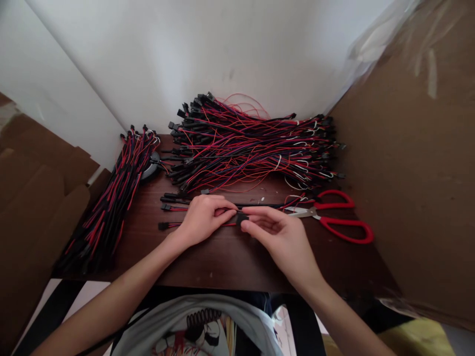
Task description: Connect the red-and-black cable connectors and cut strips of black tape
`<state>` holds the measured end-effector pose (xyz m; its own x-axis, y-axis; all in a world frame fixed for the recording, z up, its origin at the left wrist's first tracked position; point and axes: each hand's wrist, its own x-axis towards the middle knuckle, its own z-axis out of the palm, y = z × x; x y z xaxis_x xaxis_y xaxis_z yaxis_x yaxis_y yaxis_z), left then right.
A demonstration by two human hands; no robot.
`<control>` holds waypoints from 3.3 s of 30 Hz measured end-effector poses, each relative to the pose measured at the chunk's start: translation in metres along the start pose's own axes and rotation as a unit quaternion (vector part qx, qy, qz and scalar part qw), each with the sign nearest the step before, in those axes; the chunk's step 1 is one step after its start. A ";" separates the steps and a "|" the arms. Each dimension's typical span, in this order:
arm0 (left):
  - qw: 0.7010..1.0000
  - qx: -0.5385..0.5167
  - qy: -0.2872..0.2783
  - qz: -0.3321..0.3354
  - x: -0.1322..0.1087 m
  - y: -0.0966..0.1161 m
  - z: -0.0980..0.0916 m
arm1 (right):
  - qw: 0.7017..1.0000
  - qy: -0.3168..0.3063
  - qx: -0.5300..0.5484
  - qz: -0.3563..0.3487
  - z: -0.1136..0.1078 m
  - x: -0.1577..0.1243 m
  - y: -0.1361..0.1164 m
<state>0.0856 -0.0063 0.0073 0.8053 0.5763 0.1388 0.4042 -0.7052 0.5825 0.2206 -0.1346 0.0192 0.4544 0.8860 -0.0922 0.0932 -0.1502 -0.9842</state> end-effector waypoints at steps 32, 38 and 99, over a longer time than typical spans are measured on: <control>0.996 -0.022 0.014 -0.079 0.004 0.006 0.003 | 0.974 -0.028 -0.068 -0.213 -0.006 0.033 0.003; 0.992 -0.096 0.029 -0.082 0.003 0.003 0.004 | 0.946 -0.099 -0.187 -0.245 -0.003 0.044 0.002; 0.996 -0.061 0.015 -0.066 0.001 0.005 0.001 | 0.935 -0.033 -0.303 -0.182 -0.019 0.025 0.003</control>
<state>0.0888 -0.0097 0.0099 0.7349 0.6737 0.0779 0.4479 -0.5684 0.6902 0.2488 -0.1214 0.0170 0.2405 0.9492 0.2027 0.7254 -0.0370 -0.6873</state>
